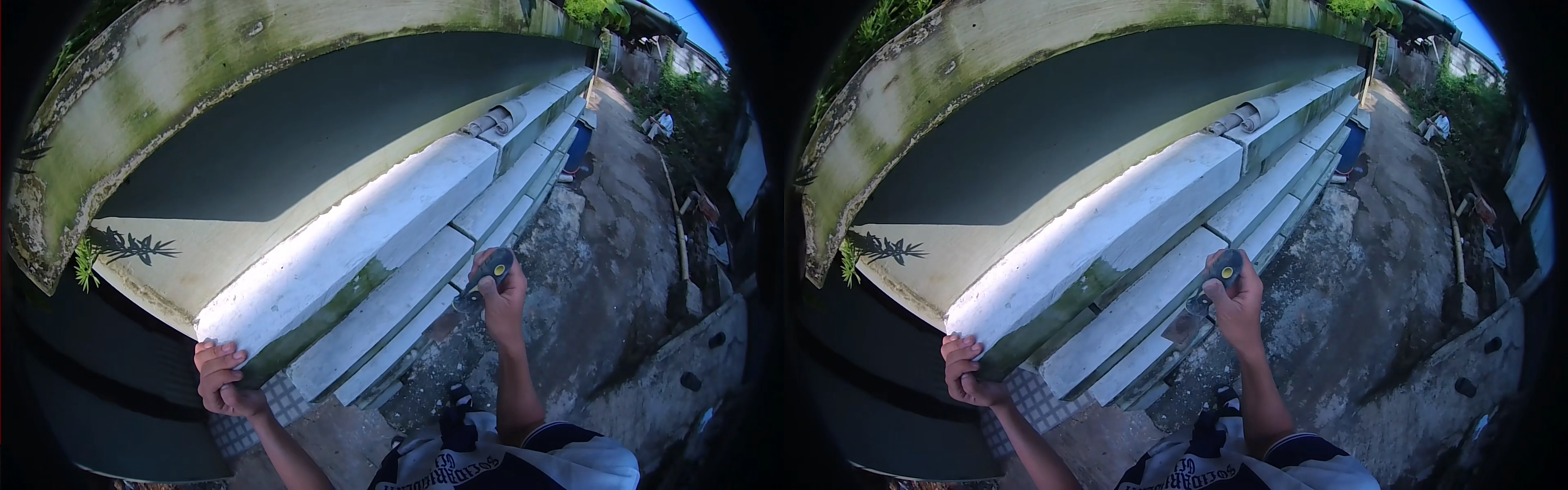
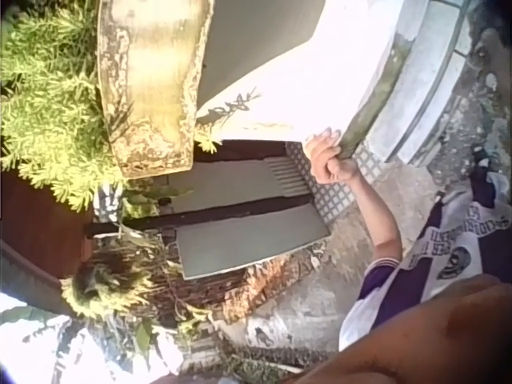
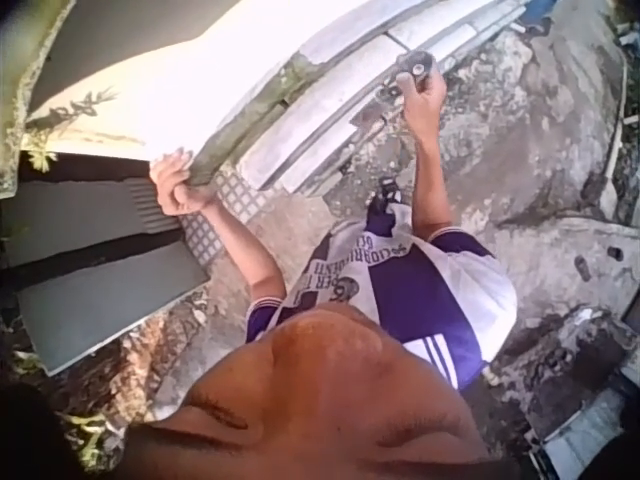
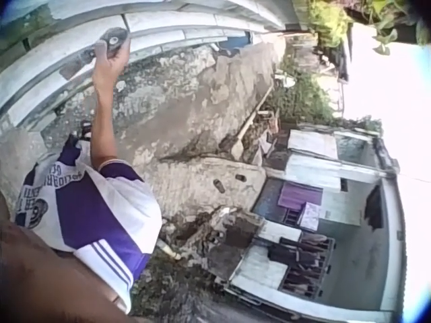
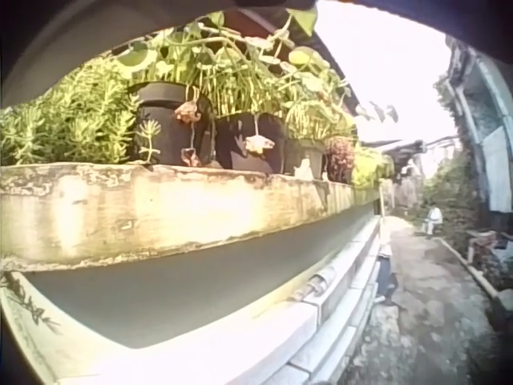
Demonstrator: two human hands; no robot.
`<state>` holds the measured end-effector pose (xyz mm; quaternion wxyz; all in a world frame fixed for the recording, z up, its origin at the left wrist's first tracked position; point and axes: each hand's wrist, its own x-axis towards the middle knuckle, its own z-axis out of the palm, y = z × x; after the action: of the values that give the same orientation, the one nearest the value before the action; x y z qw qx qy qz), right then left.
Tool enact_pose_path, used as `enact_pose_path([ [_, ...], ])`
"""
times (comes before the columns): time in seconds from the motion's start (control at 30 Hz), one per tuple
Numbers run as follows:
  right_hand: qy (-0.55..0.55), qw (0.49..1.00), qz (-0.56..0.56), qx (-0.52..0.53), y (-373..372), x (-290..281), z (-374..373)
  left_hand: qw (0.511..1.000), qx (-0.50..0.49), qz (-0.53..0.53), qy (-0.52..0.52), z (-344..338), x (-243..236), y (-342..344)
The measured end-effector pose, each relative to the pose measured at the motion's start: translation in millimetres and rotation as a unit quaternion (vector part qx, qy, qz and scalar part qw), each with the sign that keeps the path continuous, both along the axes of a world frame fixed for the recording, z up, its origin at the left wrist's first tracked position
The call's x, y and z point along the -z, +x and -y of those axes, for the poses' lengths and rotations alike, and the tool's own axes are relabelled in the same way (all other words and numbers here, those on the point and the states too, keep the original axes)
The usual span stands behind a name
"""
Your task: Using a knife to scrape old paint or residue from an exterior wall ledge.
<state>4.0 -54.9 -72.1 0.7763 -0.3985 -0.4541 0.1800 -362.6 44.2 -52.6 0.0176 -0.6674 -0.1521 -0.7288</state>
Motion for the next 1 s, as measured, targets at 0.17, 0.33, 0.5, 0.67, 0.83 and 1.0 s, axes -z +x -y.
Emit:
enact_pose_path([
  [0.17, 0.089, 0.986, -0.115, -0.078, 11, 0, -4, 1.0, -0.01, 0.025, 0.0, -1, -1, 6],
  [0.33, 0.181, 0.954, -0.23, -0.066, -4, -13, -29, 0.999, -0.031, 0.015, 0.0, 0, -3, 5],
  [0.5, 0.177, 0.955, -0.204, -0.119, -13, 5, -29, 0.999, -0.028, 0.017, -0.001, 2, -4, 7],
  [0.67, 0.125, 0.983, -0.111, -0.075, -16, 15, -21, 0.999, -0.028, 0.022, 0.003, 3, -4, 8],
  [0.83, 0.197, 0.951, -0.214, -0.107, -12, -5, -27, 0.999, -0.028, 0.025, 0.005, 2, -3, 7],
  [1.0, 0.253, 0.857, -0.448, 0.027, 6, -40, -53, 0.999, -0.03, 0.034, 0.003, 2, -5, 9],
])
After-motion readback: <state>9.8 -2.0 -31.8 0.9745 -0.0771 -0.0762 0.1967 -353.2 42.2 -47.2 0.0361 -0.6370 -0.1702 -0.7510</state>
